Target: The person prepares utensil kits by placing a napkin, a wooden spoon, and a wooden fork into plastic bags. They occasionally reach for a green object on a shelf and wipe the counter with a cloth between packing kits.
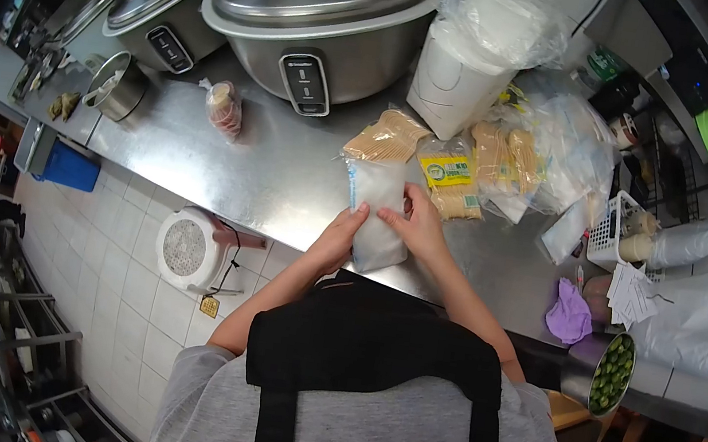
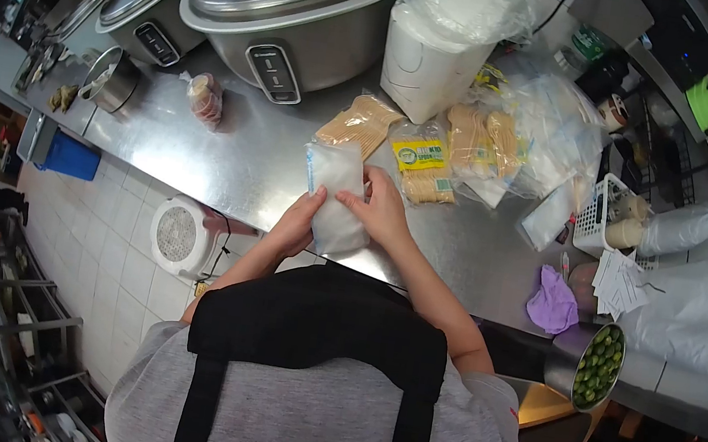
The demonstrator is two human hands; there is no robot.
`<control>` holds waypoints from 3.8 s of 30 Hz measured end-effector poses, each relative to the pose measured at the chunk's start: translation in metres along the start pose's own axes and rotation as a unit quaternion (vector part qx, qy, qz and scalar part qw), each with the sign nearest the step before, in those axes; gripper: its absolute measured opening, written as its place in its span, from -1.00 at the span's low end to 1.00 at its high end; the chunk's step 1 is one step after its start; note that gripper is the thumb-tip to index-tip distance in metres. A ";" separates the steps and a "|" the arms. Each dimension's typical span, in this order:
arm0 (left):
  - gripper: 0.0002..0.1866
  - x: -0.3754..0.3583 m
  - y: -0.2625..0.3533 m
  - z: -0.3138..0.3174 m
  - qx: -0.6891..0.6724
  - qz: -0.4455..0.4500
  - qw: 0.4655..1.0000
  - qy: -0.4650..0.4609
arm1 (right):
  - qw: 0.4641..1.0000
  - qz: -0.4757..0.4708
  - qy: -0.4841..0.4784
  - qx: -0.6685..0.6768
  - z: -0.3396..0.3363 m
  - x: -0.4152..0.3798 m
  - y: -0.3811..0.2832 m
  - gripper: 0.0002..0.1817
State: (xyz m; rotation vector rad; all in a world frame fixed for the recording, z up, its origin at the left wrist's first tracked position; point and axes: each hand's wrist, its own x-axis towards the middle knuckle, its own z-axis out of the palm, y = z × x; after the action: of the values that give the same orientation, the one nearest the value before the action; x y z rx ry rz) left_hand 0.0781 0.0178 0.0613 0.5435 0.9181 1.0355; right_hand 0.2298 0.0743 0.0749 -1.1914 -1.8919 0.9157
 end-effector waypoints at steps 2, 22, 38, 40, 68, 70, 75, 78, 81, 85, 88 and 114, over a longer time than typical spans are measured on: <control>-0.45 0.007 0.000 0.003 0.045 -0.007 0.999 -0.023 | 0.959 0.122 -0.125 0.222 -0.008 0.001 0.006 -0.71; -0.60 -0.011 0.010 0.021 0.154 0.195 0.963 -0.103 | 0.920 0.133 0.074 0.360 -0.048 0.004 0.009 -0.77; -0.67 0.001 0.010 0.023 0.158 0.128 0.971 -0.126 | 0.929 0.123 0.115 0.329 -0.049 0.002 0.009 -0.76; -0.67 -0.002 0.015 0.029 0.159 0.138 0.971 -0.113 | 0.927 0.084 0.143 0.337 -0.049 0.001 0.001 -0.76; -0.39 0.031 0.014 0.028 0.042 0.020 0.995 -0.091 | 0.965 0.104 -0.040 0.237 -0.039 -0.001 -0.005 -0.75; -0.44 0.031 0.012 0.030 -0.018 -0.010 0.996 -0.081 | 0.962 0.088 0.005 0.259 -0.039 -0.003 -0.010 -0.76; -0.46 0.030 0.012 0.032 -0.045 -0.014 0.996 -0.073 | 0.977 0.080 -0.007 0.197 -0.035 -0.003 0.018 -0.74; -0.45 0.027 0.016 0.036 -0.047 0.002 0.995 -0.083 | 0.969 0.071 0.005 0.235 -0.032 -0.001 0.025 -0.72; -0.47 0.033 0.006 0.029 -0.005 0.000 0.999 -0.051 | 0.974 0.071 -0.002 0.216 -0.031 0.000 0.033 -0.72; -0.43 0.046 -0.011 0.011 0.036 0.029 0.999 0.006 | 0.989 0.100 -0.015 0.109 -0.076 0.012 0.024 -0.75; -0.45 0.044 -0.007 -0.005 0.029 0.053 0.998 0.026 | 0.983 -0.025 0.180 -0.039 -0.185 0.061 0.041 -0.86; -0.47 0.024 -0.012 -0.027 -0.047 0.073 0.993 0.075 | 0.593 -0.245 0.759 0.111 -0.510 0.170 0.011 -0.82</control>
State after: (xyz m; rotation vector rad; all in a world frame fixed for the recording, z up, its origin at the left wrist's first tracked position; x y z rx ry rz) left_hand 0.0661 0.0336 0.0282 0.4632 0.9666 1.2583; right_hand 0.6108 0.3331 0.3517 -0.6687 -0.4917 -0.3016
